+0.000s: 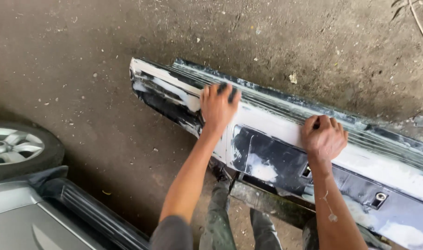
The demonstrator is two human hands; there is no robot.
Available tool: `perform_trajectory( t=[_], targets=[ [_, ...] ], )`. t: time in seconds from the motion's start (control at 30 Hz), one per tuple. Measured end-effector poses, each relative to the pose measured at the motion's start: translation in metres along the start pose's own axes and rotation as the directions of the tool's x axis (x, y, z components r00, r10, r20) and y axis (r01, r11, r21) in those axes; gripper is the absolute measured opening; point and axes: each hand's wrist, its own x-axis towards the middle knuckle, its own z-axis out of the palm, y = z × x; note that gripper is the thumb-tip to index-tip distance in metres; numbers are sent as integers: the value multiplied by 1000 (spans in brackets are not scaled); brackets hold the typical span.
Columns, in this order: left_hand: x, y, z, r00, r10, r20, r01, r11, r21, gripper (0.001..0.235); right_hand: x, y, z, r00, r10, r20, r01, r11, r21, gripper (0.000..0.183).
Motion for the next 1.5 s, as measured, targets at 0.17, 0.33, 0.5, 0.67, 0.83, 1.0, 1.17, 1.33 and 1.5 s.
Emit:
perform_trajectory(
  t=[0.17,0.33,0.5,0.67,0.83,1.0,1.17,1.33,1.5],
  targets=[
    [-21,21,-10,994,-81,-73,88,991,99,44,7,3,-1,968,108,227,-103,994,-32,35],
    [24,0,1,999,-27,-46,31,996,87,40,3,3,5,986,65,153,-65,998,-7,36],
    [-3,20,-11,994,-73,87,63,992,109,41,10,-2,-2,988,59,144,-63,998,23,37],
    [44,7,5,983,-87,164,67,990,121,39,9,-6,-9,987,40,153,-46,998,36,30],
    [-9,7,-7,997,-76,19,75,996,48,41,5,6,5,974,86,211,-90,996,7,33],
    [19,-12,11,998,-2,-58,1,1000,-11,41,4,0,0,986,54,155,-47,998,-43,36],
    [-4,2,-10,997,-65,-32,68,994,84,41,5,12,11,976,73,205,-73,997,-10,36],
    [28,-21,2,992,-82,91,81,997,11,43,6,5,3,970,96,225,-94,995,-20,36],
    [10,-10,5,985,-168,46,157,969,191,44,12,-7,-5,976,81,204,-86,996,17,32]
  ],
)
